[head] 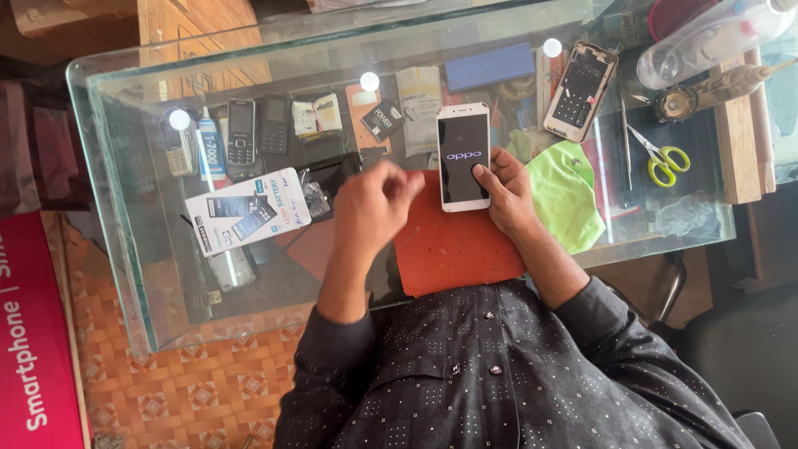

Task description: The person reassembles a mobile phone by hand and with a tool, then checks a drawer and powers on the device.

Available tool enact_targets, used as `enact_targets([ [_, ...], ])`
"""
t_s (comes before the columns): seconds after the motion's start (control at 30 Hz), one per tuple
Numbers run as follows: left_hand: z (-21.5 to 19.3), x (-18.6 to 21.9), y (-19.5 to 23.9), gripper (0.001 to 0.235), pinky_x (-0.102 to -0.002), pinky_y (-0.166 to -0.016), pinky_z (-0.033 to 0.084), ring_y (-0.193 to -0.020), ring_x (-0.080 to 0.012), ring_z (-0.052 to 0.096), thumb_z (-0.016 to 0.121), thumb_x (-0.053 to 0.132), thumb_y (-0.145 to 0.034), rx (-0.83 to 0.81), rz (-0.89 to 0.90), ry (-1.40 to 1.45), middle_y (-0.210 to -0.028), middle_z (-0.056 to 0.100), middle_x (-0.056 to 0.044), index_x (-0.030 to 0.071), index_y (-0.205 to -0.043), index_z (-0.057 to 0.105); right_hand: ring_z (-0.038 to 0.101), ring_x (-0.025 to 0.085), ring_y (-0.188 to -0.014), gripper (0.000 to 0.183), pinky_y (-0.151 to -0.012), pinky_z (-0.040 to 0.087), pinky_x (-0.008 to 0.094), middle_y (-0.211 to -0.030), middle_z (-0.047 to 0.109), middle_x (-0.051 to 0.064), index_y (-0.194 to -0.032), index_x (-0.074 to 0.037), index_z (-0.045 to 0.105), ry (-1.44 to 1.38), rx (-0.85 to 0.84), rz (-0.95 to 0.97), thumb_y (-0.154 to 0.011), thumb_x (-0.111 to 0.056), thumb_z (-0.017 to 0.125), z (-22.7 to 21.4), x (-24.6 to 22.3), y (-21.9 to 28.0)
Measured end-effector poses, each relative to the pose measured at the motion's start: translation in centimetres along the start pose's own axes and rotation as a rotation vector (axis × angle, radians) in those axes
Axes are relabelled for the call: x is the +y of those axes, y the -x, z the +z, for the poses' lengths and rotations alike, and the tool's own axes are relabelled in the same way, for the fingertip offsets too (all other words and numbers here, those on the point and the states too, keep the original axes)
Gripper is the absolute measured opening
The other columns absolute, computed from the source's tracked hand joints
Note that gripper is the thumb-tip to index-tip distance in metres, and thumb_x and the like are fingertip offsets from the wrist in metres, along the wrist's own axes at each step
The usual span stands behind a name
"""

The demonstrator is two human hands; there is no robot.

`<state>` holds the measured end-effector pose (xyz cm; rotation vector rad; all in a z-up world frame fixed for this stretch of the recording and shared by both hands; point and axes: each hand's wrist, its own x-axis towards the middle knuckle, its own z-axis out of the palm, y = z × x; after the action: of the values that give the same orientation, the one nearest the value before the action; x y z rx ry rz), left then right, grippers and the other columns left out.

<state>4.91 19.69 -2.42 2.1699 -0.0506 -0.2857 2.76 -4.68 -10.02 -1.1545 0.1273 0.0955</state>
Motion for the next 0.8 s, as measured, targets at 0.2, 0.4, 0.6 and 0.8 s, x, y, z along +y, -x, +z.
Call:
enact_targets([
  [0.2,1.5,-0.8,5.8,0.032,-0.046,-0.069,0.056,-0.084,-0.0348,0.069,0.082,0.022,-0.073,0.083,0.106,-0.334,-0.102,0.069,-0.017,0.001,-0.095,0.071,0.068,0.012,-0.098,0.016,-0.091,0.054,0.026,-0.109,0.072,0.01,-0.119,0.004,0.059,-0.007,-0.006,0.004,-0.104,-0.002,0.061,0.0,0.1,-0.4],
  [0.4,4.5,-3.3,7.0,0.021,-0.046,-0.078,0.057,-0.09,-0.036,0.068,0.074,0.004,-0.081,0.253,0.187,-0.3,-0.099,0.067,-0.015,0.002,-0.102,0.071,0.069,0.014,-0.1,0.018,-0.093,0.055,0.027,-0.111,0.073,0.011,-0.12,0.004,0.057,-0.035,-0.004,0.014,-0.103,-0.002,0.06,0.2,-0.2,-0.1],
  [0.6,4.7,-2.5,7.1,0.027,-0.046,-0.076,0.056,-0.091,-0.0366,0.066,0.074,0.001,-0.075,0.186,0.183,-0.389,-0.095,0.065,-0.018,-0.005,-0.101,0.068,0.069,0.014,-0.101,0.02,-0.094,0.054,0.028,-0.112,0.072,0.012,-0.122,0.005,0.057,-0.006,-0.023,0.024,-0.103,-0.002,0.06,-0.2,-0.1,-0.3],
  [0.8,4.3,-1.8,7.0,0.019,-0.044,-0.077,0.058,-0.093,-0.0347,0.067,0.072,-0.002,-0.08,0.145,0.205,-0.419,-0.095,0.065,-0.018,-0.007,-0.098,0.066,0.069,0.013,-0.101,0.019,-0.094,0.054,0.027,-0.111,0.072,0.012,-0.121,0.004,0.057,-0.016,-0.017,0.026,-0.103,-0.001,0.059,0.0,-0.2,-0.4],
])
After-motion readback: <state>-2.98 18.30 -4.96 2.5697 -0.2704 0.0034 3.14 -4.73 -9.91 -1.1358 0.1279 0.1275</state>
